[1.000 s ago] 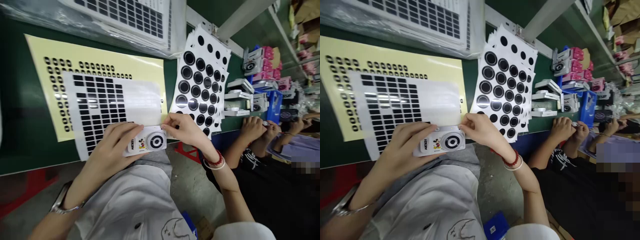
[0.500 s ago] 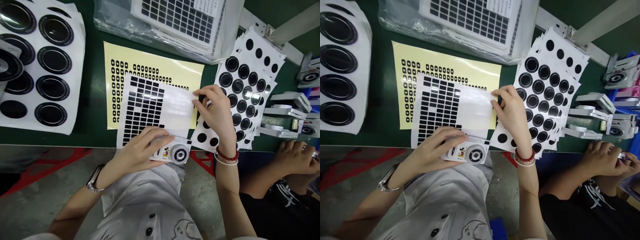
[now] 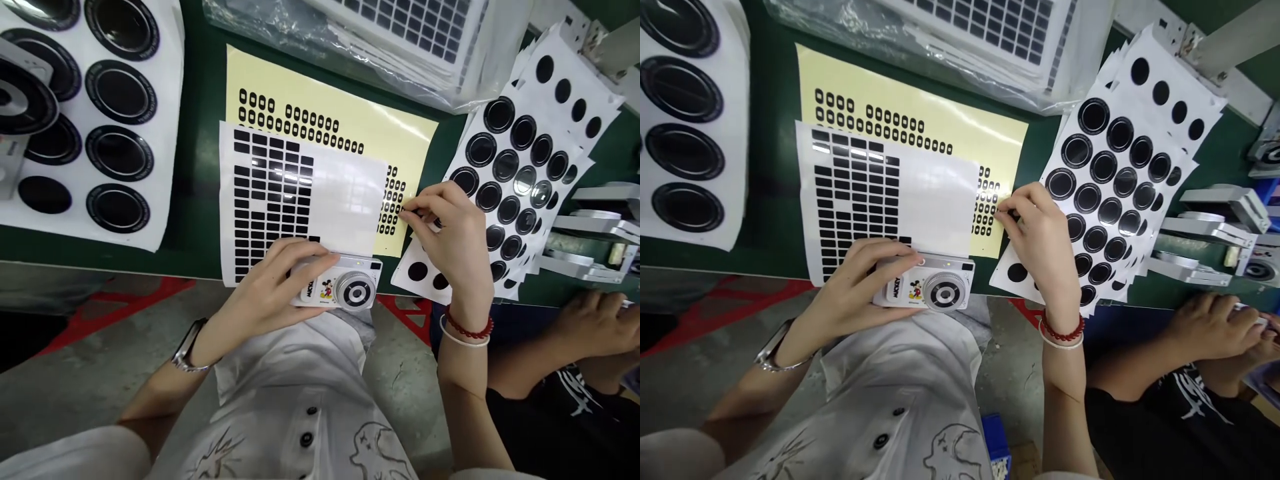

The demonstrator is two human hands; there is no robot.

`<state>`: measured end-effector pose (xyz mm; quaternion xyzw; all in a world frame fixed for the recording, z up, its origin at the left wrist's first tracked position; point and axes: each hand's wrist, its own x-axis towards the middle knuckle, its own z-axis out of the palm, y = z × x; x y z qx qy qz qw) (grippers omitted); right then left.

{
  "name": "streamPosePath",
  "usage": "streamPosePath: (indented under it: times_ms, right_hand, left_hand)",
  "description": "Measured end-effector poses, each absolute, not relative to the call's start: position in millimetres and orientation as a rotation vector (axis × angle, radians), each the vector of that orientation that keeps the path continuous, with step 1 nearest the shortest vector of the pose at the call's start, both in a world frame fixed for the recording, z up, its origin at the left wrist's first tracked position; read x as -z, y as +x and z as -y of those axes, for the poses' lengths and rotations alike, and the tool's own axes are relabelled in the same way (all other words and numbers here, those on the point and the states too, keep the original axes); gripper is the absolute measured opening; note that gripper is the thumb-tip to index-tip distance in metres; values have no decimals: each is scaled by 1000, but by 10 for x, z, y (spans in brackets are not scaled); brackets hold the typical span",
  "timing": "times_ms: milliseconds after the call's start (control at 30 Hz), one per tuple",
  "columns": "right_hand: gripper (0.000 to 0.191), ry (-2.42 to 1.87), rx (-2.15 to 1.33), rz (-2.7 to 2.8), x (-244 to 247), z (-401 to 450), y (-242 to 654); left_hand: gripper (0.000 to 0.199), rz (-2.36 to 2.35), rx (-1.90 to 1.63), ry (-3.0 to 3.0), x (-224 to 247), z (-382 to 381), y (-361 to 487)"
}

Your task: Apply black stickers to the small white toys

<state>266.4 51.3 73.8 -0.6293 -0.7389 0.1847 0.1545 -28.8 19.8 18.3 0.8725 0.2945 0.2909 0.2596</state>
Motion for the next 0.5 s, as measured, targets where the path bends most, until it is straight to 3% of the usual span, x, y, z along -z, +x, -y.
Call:
streamPosePath:
  times_ms: [233, 500]
  right_hand:
    - [9, -1910, -598, 2213, -766, -511, 2632]
    - [13, -1929, -1023, 1467, -843, 43, 2121]
  left_hand:
    - [73, -835, -802, 2348, -174, -192, -274]
    - [82, -904, -840, 2389, -144, -89, -167]
